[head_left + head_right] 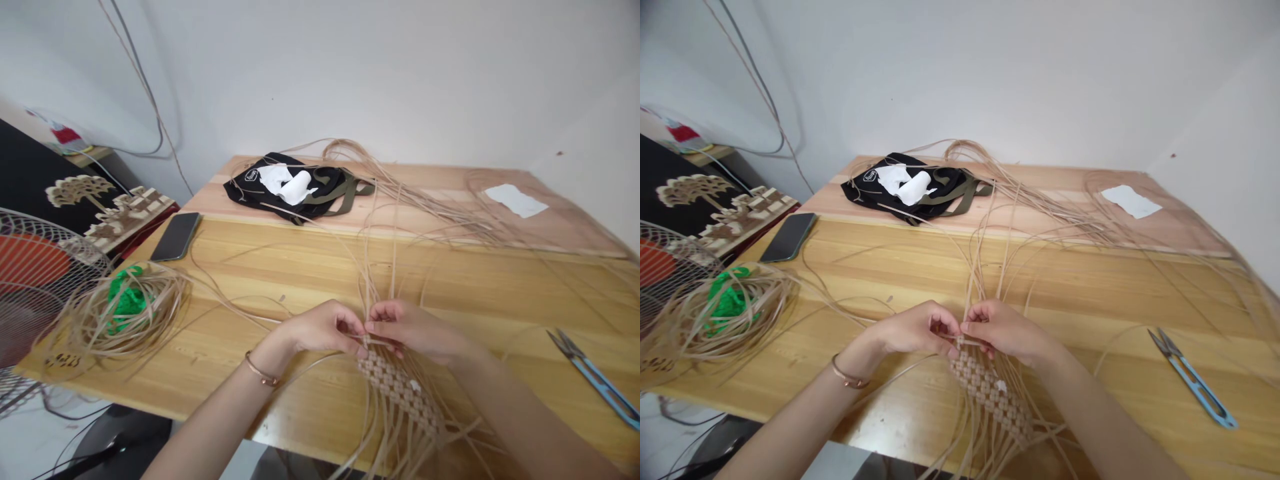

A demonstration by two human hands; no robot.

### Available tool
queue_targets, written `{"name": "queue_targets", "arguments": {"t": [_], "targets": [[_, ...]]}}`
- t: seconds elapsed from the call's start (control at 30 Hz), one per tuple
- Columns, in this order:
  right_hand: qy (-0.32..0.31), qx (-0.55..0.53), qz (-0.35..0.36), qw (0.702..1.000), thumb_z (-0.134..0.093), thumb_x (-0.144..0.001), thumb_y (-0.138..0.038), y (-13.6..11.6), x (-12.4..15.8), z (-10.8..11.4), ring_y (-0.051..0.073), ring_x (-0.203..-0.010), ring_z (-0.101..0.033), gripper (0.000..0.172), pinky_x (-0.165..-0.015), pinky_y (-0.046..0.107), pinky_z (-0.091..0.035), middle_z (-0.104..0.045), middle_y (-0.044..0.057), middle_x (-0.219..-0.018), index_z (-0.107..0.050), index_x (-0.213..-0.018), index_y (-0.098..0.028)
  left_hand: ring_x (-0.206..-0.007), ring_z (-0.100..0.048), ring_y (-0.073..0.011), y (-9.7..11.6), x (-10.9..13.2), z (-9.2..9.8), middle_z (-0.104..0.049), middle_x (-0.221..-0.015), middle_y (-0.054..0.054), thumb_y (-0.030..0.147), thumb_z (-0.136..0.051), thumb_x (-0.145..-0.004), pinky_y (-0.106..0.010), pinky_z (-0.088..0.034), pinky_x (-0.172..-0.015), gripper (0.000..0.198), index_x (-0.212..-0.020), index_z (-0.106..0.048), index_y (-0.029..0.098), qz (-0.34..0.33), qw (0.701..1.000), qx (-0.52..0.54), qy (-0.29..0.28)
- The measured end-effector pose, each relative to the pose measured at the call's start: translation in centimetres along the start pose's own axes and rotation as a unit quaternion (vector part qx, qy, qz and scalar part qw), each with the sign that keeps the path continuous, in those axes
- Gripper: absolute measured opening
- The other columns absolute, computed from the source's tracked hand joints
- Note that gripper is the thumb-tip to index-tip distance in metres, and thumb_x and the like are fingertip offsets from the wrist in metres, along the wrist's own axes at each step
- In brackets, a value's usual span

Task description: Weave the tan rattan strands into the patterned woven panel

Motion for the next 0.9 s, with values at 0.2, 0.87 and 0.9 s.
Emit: {"name": "queue_targets", "arguments": {"t": [0.2, 0.87, 0.9], "targets": [[0.017, -0.034, 0.005, 0.999, -0.057, -0.071, -0.032, 0.04, 0.12, 0.11, 0.004, -0.039, -0.039, 0.018, -0.036, 0.015, -0.031, -0.043, -0.007, -0.045, -0.05, -0.067, -0.016, -0.061, -0.048, -0.0069, -0.29, 0.14, -0.04, -0.057, -0.066, 0.001, 0.019, -0.068, -0.06, -0.022, -0.038, -0.063, 0.015, -0.071, -0.062, 0.011, 0.01, 0.999, 0.032, -0.011], [0.082, -0.038, -0.004, 0.996, -0.061, -0.067, -0.037, -0.06, 0.59, 0.63, 0.004, -0.037, -0.038, 0.023, -0.035, 0.016, -0.031, -0.046, -0.007, -0.046, -0.051, -0.071, -0.016, -0.059, -0.047, -0.0062, 0.64, 0.21, 0.08, -0.053, -0.062, 0.003, 0.015, -0.065, -0.062, -0.02, -0.038, -0.059, 0.01, -0.067, -0.058, 0.011, -0.038, 0.998, -0.005, 0.048], [0.076, -0.034, -0.003, 0.997, -0.064, -0.064, -0.038, -0.11, 0.64, 0.66, 0.004, -0.038, -0.039, 0.025, -0.035, 0.016, -0.032, -0.048, -0.006, -0.051, -0.052, -0.072, -0.016, -0.059, -0.046, -0.0061, 0.64, 0.22, 0.15, -0.053, -0.061, 0.003, 0.017, -0.065, -0.062, -0.019, -0.037, -0.058, 0.01, -0.068, -0.058, 0.011, -0.037, 0.998, -0.012, 0.047]]}}
Point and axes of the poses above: each hand's wrist, its own x-axis away from the middle knuckle, its own z-axis out of the back of the hand, y = z × x, the point moved 7 cm from there along -x, towards the middle knuckle
